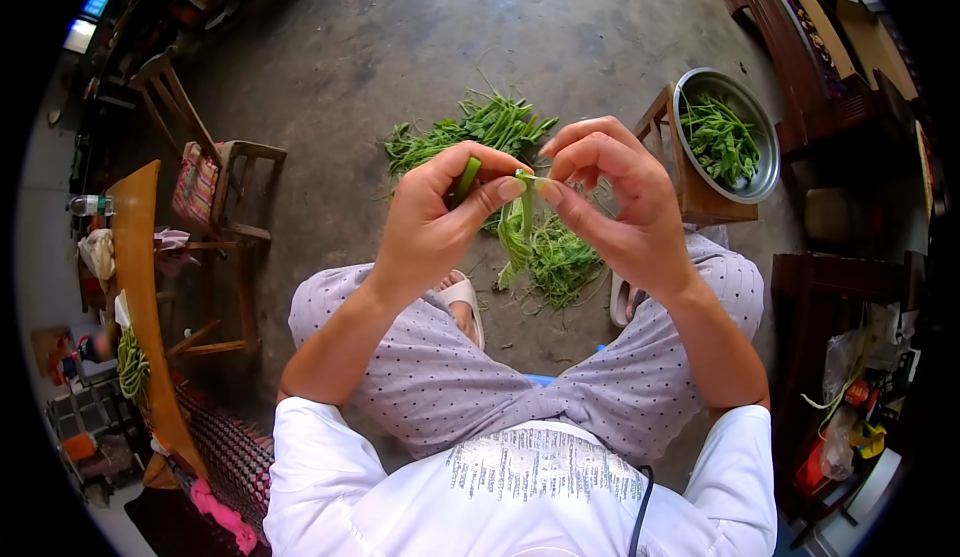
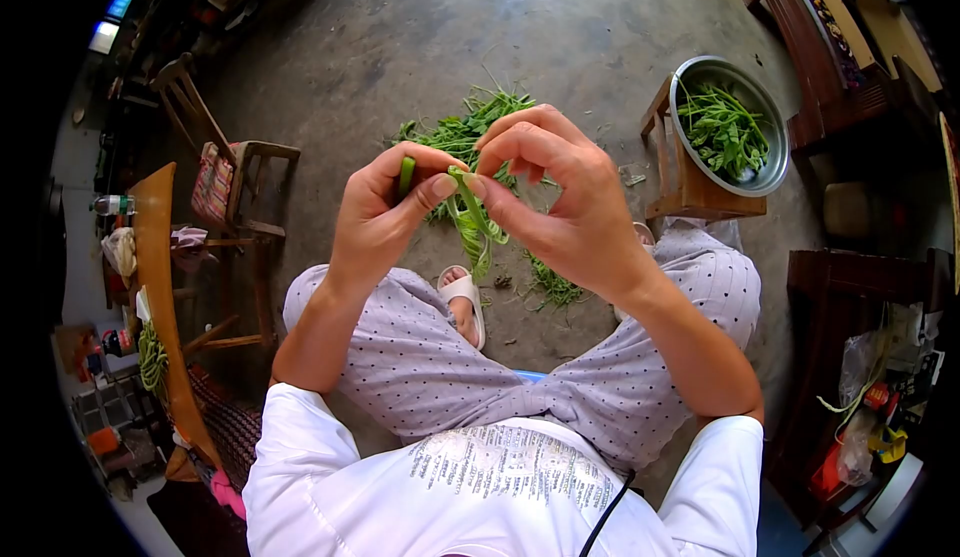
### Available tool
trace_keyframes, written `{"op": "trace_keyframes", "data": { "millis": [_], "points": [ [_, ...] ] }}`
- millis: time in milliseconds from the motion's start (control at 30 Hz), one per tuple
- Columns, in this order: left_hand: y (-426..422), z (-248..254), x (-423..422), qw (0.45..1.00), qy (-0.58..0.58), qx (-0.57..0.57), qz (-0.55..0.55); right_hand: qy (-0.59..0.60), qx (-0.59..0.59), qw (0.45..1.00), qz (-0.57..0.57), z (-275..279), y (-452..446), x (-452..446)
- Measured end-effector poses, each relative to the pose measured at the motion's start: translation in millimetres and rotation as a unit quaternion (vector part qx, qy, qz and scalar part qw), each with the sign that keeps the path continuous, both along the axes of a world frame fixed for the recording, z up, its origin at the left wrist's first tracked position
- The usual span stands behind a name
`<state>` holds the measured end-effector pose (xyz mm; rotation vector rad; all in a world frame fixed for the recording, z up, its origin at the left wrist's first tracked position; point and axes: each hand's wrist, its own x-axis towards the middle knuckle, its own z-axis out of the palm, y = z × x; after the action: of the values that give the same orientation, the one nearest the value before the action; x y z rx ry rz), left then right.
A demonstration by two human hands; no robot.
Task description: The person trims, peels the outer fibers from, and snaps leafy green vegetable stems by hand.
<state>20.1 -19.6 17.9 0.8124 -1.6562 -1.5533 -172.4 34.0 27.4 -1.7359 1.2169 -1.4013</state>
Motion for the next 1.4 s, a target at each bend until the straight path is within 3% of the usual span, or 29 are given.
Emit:
{"op": "trace_keyframes", "data": {
  "millis": [67, 133, 233, 367, 567, 667, 700, 767, 800, 867, 967, 1133, 1233, 1300, 1400],
  "points": [
    [0.1, -1.4, -0.3, 1.000, -0.009, 0.006, -0.009, -0.026, 0.002, 0.999, 0.020, -2.4, -0.7, 3.3],
    [1.0, -3.9, -2.5, 0.998, 0.020, 0.047, -0.030, -0.187, 0.035, 0.977, 0.097, -11.0, -1.4, 9.4],
    [4.5, 5.7, -4.2, 0.991, 0.018, 0.128, -0.029, -0.279, 0.107, 0.948, 0.109, -11.1, -1.3, 10.3],
    [-0.2, 6.3, 0.5, 0.985, 0.049, 0.164, -0.014, -0.289, 0.123, 0.942, 0.119, -9.7, -0.3, 10.3],
    [-8.2, 9.1, 6.6, 0.969, 0.111, 0.218, 0.018, -0.162, 0.209, 0.952, 0.152, -6.6, 4.5, -2.7],
    [-14.4, 11.6, 16.0, 0.966, 0.125, 0.222, 0.037, -0.003, 0.224, 0.964, 0.145, -10.9, 6.5, -16.5],
    [-16.4, 12.4, 19.1, 0.964, 0.140, 0.220, 0.044, -0.003, 0.223, 0.963, 0.148, -14.3, 7.2, -22.5],
    [-19.3, 14.3, 24.6, 0.964, 0.140, 0.218, 0.066, 0.173, 0.257, 0.938, 0.158, -23.3, 9.3, -37.2],
    [-22.3, 14.3, 29.0, 0.961, 0.155, 0.218, 0.062, 0.173, 0.256, 0.937, 0.161, -33.8, 11.1, -44.3],
    [-24.1, 15.5, 34.0, 0.959, 0.169, 0.218, 0.061, 0.404, 0.297, 0.860, 0.093, -62.8, 17.4, -57.3],
    [-24.6, 18.8, 37.1, 0.960, 0.162, 0.213, 0.078, 0.456, 0.355, 0.812, 0.086, -90.8, 25.6, -73.7],
    [-20.7, 18.9, 35.3, 0.972, 0.113, 0.193, 0.075, 0.359, 0.352, 0.863, 0.051, -70.8, 17.9, -64.2],
    [-18.7, 17.7, 32.3, 0.976, 0.099, 0.188, 0.058, 0.299, 0.282, 0.910, 0.052, -55.1, 15.3, -51.3],
    [-18.0, 13.0, 28.6, 0.977, 0.092, 0.185, 0.056, 0.365, -0.026, 0.930, -0.021, -48.4, 12.5, -40.0],
    [-13.7, 11.1, 21.2, 0.978, 0.074, 0.185, 0.057, 0.286, -0.045, 0.953, -0.087, -22.7, 10.3, -24.1]
  ]
}}
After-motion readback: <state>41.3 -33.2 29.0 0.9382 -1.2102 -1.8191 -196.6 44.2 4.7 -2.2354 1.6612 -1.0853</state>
